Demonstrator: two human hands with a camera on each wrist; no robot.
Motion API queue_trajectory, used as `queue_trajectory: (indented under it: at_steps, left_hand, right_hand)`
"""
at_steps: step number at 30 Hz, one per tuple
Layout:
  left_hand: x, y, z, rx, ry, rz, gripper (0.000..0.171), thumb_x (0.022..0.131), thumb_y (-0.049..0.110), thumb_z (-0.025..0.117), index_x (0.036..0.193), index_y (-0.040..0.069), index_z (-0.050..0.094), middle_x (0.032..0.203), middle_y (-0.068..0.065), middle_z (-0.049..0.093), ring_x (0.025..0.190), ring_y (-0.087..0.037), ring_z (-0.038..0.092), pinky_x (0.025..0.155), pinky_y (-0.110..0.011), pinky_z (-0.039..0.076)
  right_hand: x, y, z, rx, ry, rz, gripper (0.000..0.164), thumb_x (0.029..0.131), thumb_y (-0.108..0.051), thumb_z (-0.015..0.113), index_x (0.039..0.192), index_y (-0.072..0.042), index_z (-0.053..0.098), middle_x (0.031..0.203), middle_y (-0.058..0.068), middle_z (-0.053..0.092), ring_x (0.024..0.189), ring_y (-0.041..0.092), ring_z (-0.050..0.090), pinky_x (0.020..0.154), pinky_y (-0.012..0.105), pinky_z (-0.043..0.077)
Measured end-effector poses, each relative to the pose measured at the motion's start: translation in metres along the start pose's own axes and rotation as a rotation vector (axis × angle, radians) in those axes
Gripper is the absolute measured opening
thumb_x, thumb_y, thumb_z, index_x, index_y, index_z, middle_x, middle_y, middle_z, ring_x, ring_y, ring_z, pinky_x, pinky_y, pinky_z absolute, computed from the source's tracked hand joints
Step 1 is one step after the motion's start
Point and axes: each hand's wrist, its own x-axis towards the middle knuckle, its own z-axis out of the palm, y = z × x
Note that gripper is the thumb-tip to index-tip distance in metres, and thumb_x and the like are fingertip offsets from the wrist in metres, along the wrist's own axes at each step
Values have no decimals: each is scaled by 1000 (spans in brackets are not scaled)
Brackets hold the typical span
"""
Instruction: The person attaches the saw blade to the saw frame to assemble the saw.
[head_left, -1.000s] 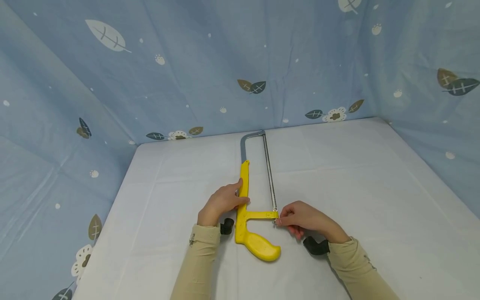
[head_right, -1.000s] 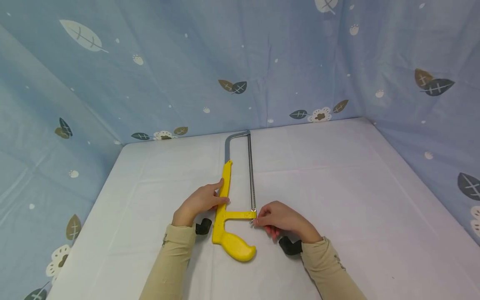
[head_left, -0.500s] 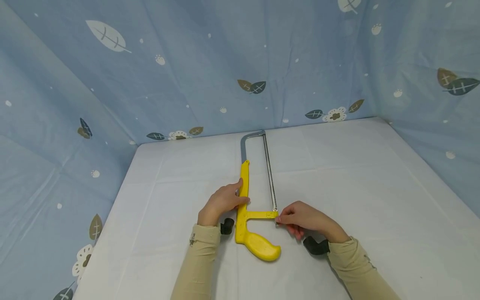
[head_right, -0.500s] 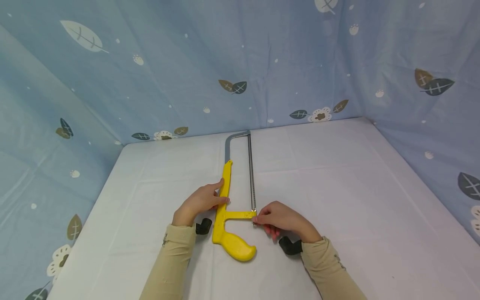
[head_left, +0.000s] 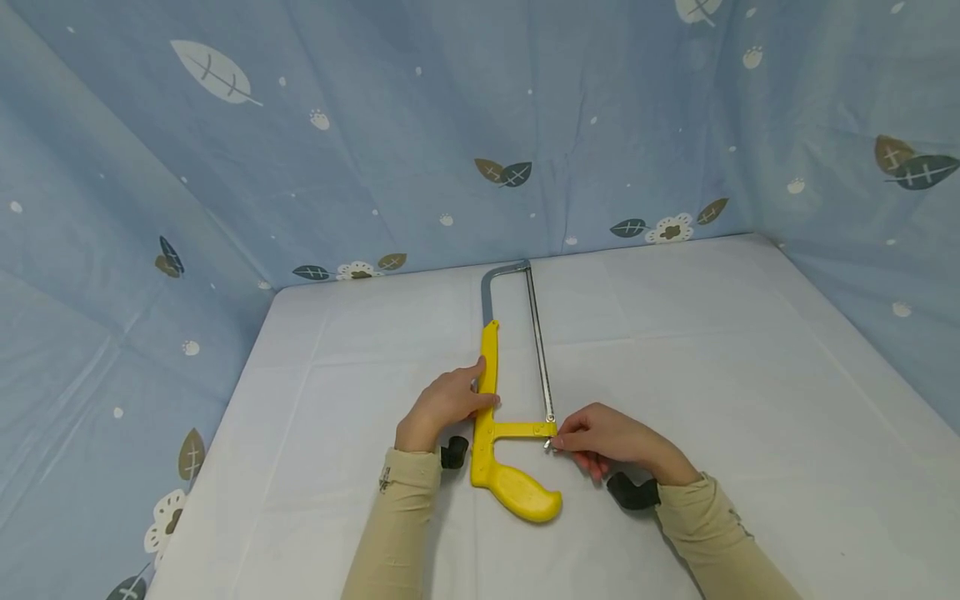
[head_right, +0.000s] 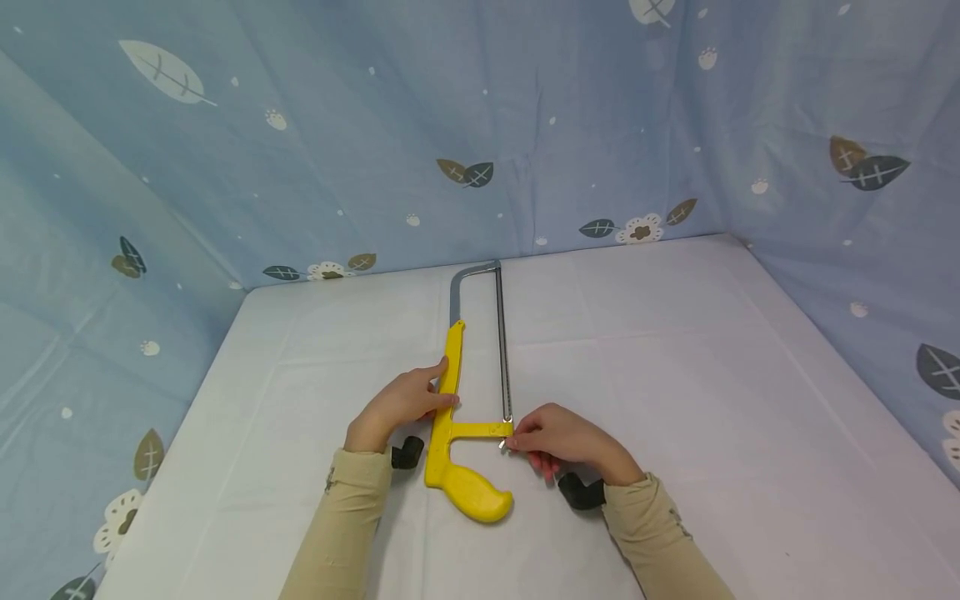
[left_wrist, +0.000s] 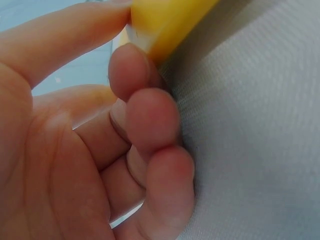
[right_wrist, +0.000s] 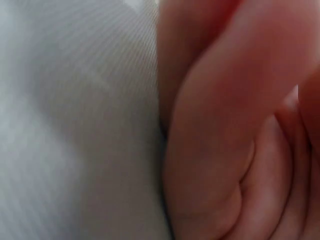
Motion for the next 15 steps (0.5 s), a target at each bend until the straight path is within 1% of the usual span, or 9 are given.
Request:
queue_trajectory:
  at_steps: [3,6,11,15]
  left_hand:
    - [0,0,0,2,3,3,77,82,41,61,143,19,20,61,-3,48,51,-15,44,58,-28,37]
    - [0,1,0,8,2,3,76,82,42,61,143,19,20,65,-3,48,52,-15,45,60,-28,37]
    - [0,0,1,17,0,-8,76,82,42,60,143,19,21,68,-3,48,54,-15,45,63,-29,37]
    - [-1,0,0,1,5,-1,76,82,41,61,143,19,21,64,-3,46,52,-15,44,59,-28,37]
  right_hand:
    - [1,2,-1,11,20,6,27,82,-32,63,86,-5,64,50,3,50,38,14,47,39,24,40]
    - [2,3,0,23,41,18,28,81,-31,65,85,-4,61,50,3,50,37,13,47,39,24,40]
    - [3,4,0,13,41,17,28,81,-31,65,83,-3,58,49,2,49,37,14,47,38,24,40]
    - [3,5,0,9,32,10,29,81,-32,64,80,-3,60,49,3,49,37,15,48,38,24,39]
